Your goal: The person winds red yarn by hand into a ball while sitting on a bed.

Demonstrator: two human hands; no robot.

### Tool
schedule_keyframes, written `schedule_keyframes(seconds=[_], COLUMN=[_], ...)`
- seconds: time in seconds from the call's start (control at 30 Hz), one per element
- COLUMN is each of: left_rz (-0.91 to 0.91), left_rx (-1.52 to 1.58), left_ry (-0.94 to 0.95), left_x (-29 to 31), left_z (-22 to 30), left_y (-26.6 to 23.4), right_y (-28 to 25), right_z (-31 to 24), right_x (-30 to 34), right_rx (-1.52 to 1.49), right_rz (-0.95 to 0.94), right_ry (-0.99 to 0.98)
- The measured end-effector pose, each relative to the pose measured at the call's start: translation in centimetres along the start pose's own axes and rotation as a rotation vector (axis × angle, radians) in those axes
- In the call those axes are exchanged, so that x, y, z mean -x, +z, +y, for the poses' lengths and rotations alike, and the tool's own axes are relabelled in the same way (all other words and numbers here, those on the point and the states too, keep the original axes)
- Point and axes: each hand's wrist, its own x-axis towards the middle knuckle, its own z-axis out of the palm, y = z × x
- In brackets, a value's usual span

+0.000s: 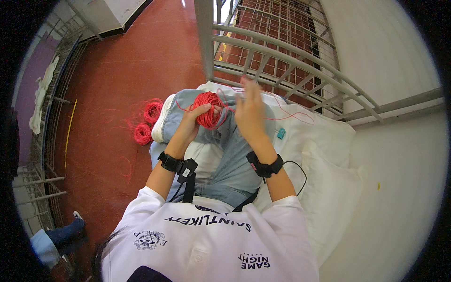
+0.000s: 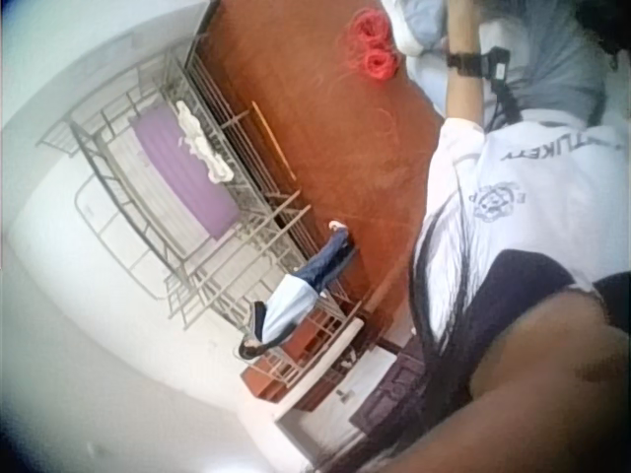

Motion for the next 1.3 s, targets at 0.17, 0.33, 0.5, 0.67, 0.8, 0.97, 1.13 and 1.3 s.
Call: schedule_keyframes(seconds=[0.17,0.33,0.5,0.67,0.8,0.97,1.13,1.3], left_rz=[0.04,0.09,0.194,0.167,0.159,0.201,0.161,-0.043], left_rx=[-0.085,-0.074,0.147,0.253,0.319,0.392,0.579,0.495], left_ry=[0.012,0.093,0.077,0.079,0.102,0.125,0.2,0.099], left_x=[0.1,-0.5,-0.2,-0.5,-0.2,-0.9,-0.5,0.3], left_z=[0.3,-1.1,0.3,0.0,0.8,0.4,1.1,0.8], left_y=[-0.7,-0.2,0.9,-1.1,-0.9,-2.2,-2.0,-1.5], right_y=[-2.7,0.3,3.6,3.1,3.9,2.6,3.3,2.9], right_z=[-2.7,-4.7,-0.6,0.9,1.4,1.5,4.3,5.9], right_x=[0.2,2.5,2.4,1.1,1.4,0.1,0.4,-0.9], right_rx=[0.256,-0.107,-0.262,-0.092,0.127,0.19,-0.039,0.214], right_rz=[0.341,-0.052,-0.261,-0.453,-0.428,-0.632,-0.562,-0.444], right_ry=[-0.308,-0.431,-0.027,-0.275,-0.449,-0.351,-0.4,-0.533])
